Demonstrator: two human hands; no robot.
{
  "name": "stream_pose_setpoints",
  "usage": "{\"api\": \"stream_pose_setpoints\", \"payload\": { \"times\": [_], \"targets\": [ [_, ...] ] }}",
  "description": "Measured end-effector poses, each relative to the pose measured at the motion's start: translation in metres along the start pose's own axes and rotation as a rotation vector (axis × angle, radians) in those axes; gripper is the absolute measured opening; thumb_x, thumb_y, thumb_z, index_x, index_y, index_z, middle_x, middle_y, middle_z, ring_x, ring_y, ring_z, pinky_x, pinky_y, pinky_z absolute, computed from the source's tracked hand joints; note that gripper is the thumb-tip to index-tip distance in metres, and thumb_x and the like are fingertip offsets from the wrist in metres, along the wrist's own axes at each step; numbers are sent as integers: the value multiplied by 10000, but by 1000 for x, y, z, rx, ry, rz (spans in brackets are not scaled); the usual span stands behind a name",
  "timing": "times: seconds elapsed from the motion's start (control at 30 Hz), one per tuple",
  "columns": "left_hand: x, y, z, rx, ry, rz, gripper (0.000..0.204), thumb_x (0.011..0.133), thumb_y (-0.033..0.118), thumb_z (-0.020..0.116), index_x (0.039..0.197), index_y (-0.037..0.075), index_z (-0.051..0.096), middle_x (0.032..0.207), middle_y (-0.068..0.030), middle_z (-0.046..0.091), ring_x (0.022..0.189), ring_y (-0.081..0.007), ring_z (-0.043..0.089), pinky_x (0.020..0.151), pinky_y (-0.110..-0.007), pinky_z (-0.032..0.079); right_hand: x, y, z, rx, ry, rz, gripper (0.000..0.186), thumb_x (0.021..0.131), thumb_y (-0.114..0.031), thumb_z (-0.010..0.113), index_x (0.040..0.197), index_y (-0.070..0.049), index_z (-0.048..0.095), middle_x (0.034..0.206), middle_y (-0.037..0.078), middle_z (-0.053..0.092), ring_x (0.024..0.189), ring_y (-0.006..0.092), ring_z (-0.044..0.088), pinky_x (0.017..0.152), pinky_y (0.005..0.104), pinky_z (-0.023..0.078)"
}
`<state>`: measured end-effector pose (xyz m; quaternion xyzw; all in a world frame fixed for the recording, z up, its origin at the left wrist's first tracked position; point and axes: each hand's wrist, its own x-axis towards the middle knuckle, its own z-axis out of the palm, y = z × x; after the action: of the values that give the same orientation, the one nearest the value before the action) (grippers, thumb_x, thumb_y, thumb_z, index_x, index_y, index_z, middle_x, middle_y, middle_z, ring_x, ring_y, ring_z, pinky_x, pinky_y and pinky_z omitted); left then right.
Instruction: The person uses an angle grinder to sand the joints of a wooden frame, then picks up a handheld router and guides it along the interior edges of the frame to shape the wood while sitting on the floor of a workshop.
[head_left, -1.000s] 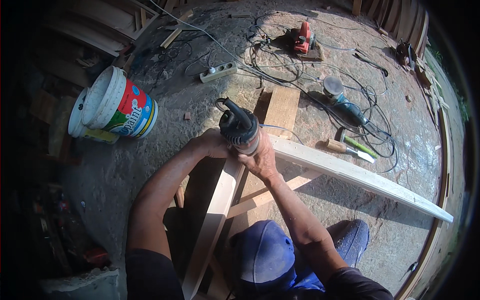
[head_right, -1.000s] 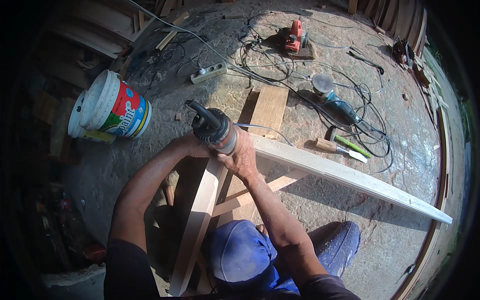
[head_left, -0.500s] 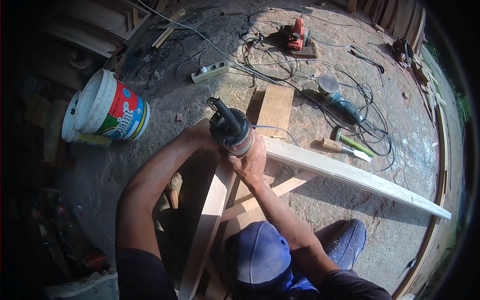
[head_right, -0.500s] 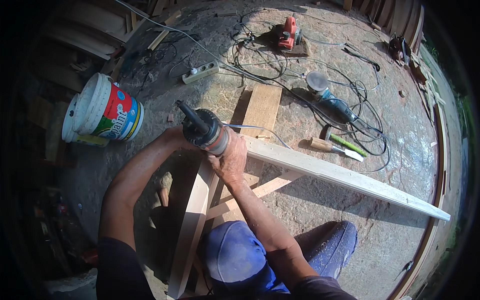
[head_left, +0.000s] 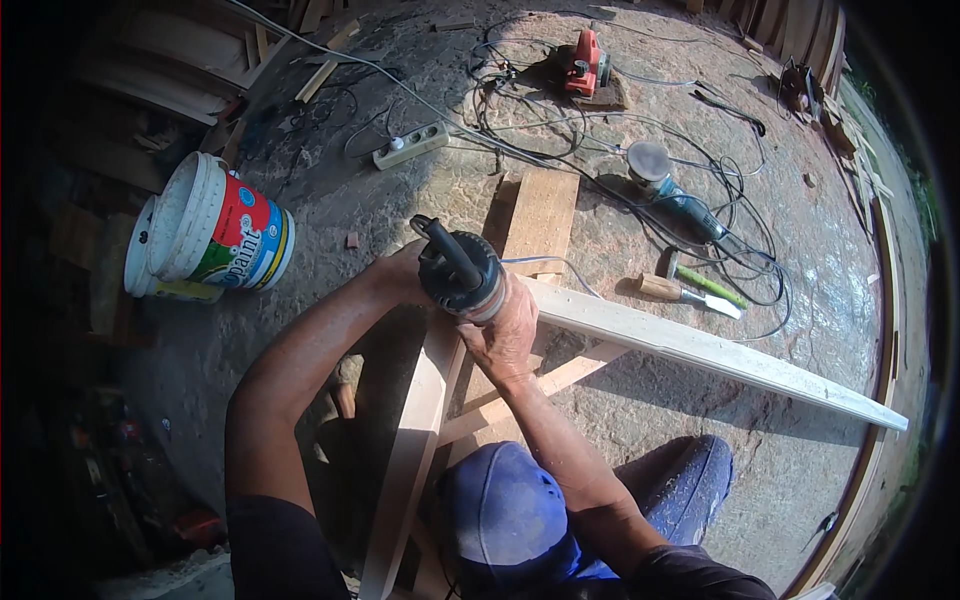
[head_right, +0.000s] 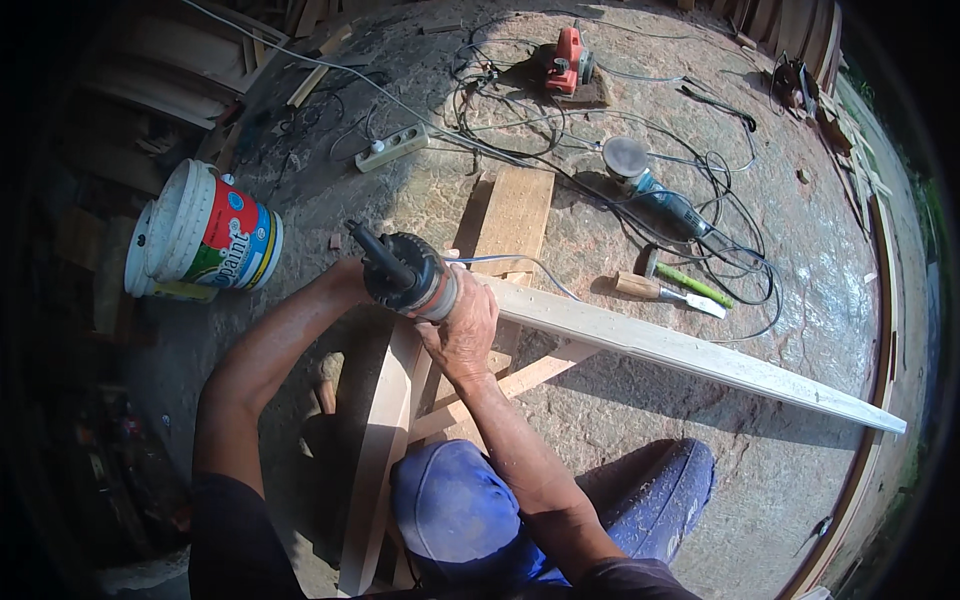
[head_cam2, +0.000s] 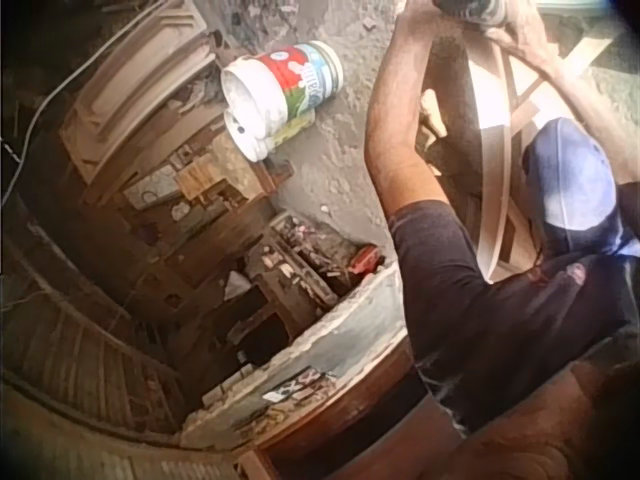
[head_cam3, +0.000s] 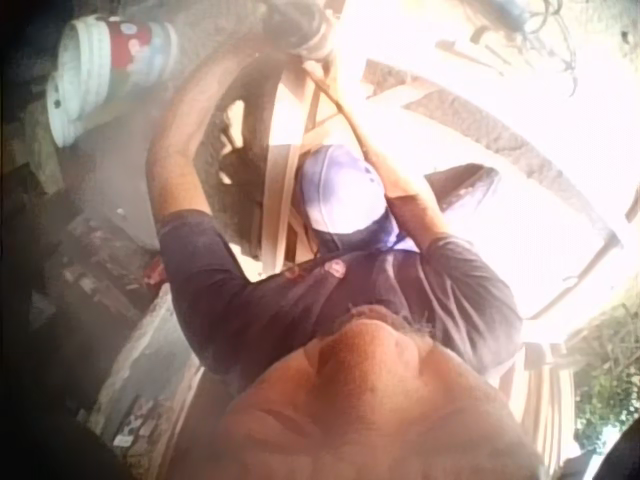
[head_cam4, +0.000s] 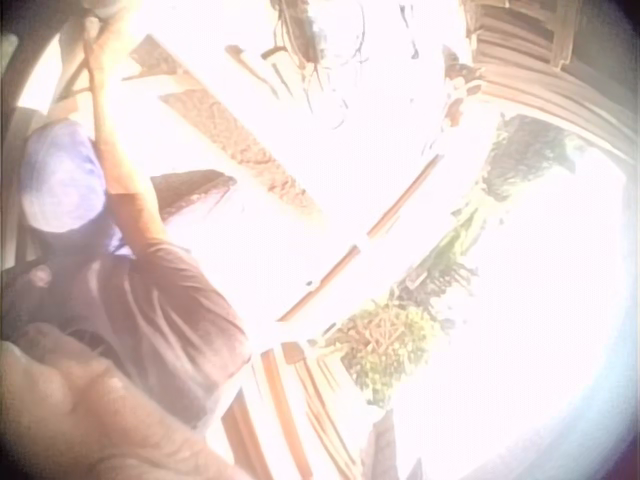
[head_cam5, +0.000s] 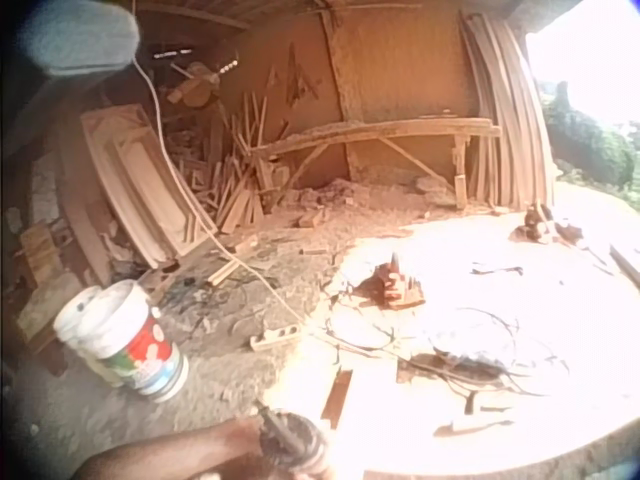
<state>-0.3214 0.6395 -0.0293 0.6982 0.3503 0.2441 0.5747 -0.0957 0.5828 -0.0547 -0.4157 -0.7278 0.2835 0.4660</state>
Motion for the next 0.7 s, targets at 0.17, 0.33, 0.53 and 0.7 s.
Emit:
{"api": "stream_pose_setpoints", "payload": {
  "times": [0.17,0.33,0.53,0.7],
  "targets": [
    [24,23,16,328,16,83,240,913,256,767,1086,122,670,1145,14,678,1046,-78,602,879,-328,511,-2,10,-17,11,15,19,912,637,-249,873,1422,-20,470,1339,197,581,1280,384,539,1142,524,343],
    [37,37,28,402,-2,148,366,853,271,838,1125,113,652,1125,7,665,1120,-105,588,969,-357,509,-2,10,-35,-2,40,15,867,704,-317,862,1419,-19,473,1335,188,586,1267,382,548,1117,518,358],
    [58,39,41,-59,-47,-162,509,818,227,870,1206,83,572,1169,-8,652,1138,-138,605,1031,-371,500,-8,16,-59,-4,73,47,850,745,-385,850,1417,-23,477,1334,181,589,1237,377,564,1090,507,371],
    [82,66,75,-439,-14,-125,563,840,228,853,1281,95,529,1226,-43,646,1137,-140,615,1059,-367,487,-12,27,-84,-33,84,45,856,744,-372,853,1426,-26,467,1345,179,586,1236,377,565,1085,505,373]
  ]
}}
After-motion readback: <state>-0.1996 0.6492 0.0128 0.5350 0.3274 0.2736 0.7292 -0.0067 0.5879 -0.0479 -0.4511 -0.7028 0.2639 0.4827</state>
